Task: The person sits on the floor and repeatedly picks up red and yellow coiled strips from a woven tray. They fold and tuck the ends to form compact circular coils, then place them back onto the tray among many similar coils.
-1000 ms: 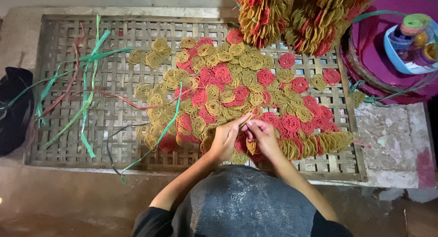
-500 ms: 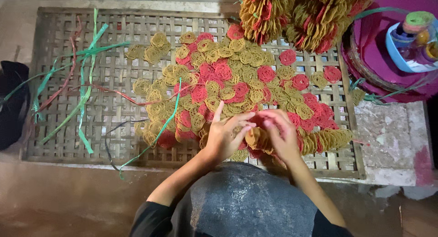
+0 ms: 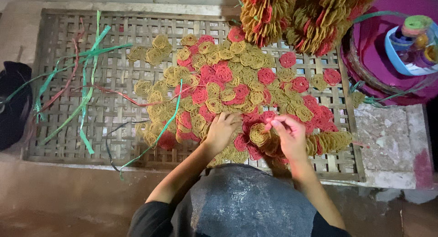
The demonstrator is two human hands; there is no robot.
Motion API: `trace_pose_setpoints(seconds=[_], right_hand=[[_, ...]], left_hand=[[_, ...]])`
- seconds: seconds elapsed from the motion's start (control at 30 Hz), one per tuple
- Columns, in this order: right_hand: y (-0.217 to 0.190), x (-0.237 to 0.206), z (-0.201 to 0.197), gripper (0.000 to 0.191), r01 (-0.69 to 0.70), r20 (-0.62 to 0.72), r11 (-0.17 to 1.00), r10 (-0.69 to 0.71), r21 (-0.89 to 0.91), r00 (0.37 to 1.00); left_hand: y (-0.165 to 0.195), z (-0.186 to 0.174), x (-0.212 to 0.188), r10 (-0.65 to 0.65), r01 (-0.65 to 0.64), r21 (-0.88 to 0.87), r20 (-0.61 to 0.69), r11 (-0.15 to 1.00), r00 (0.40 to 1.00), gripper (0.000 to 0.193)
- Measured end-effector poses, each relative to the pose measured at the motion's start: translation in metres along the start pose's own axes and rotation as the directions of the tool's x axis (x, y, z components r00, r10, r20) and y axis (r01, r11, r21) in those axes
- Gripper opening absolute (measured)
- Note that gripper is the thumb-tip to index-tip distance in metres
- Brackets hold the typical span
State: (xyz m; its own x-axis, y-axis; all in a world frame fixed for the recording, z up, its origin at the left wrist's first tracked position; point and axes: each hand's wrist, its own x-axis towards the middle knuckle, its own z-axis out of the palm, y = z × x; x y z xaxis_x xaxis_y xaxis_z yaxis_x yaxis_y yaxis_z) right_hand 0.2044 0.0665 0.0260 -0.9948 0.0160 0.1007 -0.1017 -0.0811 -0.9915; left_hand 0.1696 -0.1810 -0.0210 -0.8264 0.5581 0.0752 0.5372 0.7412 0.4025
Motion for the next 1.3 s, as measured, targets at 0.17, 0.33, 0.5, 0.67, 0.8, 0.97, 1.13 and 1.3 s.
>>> trace_pose_setpoints(seconds=[0.17, 0.33, 0.5, 0.67, 0.8, 0.97, 1.13, 1.3], right_hand=[[0.008, -0.008, 0.014, 0.011, -0.173, 0.022, 0.983, 0.172, 0.064, 0.985], [0.006, -0.01, 0.033, 0.015, -0.19, 0.018, 0.928, 0.206, -0.32, 0.978], [-0.009, -0.004, 0.052, 0.014, -0.063, -0.026, 0.835, 0.059, -0.547, 0.998], [-0.025, 0.0, 0.061, 0.012, 0.154, 0.053, 0.697, -0.165, -0.7, 0.985], [-0.028, 0.001, 0.063, 0.013, 0.13, 0.066, 0.636, -0.124, -0.761, 0.99], [-0.024, -0.001, 0.062, 0.013, 0.277, 0.151, 0.533, -0.268, -0.799, 0.951], [-0.017, 0.002, 0.058, 0.012, 0.276, 0.152, 0.598, -0.249, -0.752, 0.956], [-0.018, 0.0, 0.055, 0.013, 0.1, 0.077, 0.754, -0.066, -0.649, 0.995]], left_hand=[[-0.007, 0.003, 0.008, 0.021, -0.05, -0.091, -0.297, 0.995, 0.955, 0.022], [-0.011, 0.0, 0.009, -0.486, 0.372, -0.901, 0.227, 0.225, 0.844, 0.034], [-0.004, 0.006, 0.006, -0.471, 0.217, -0.97, 0.142, 0.108, 0.871, 0.035], [0.014, -0.018, 0.001, -0.457, 0.189, -0.961, 0.078, 0.201, 0.886, 0.034], [0.03, -0.043, -0.001, -0.525, 0.379, -0.815, 0.11, 0.439, 0.844, 0.033], [0.036, -0.047, -0.004, -0.43, 0.238, -0.759, -0.061, 0.606, 0.901, 0.032], [0.035, -0.046, -0.001, -0.201, -0.081, -0.686, -0.321, 0.723, 0.926, 0.027], [0.047, -0.073, 0.0, -0.304, 0.139, -0.684, -0.127, 0.716, 0.944, 0.021]])
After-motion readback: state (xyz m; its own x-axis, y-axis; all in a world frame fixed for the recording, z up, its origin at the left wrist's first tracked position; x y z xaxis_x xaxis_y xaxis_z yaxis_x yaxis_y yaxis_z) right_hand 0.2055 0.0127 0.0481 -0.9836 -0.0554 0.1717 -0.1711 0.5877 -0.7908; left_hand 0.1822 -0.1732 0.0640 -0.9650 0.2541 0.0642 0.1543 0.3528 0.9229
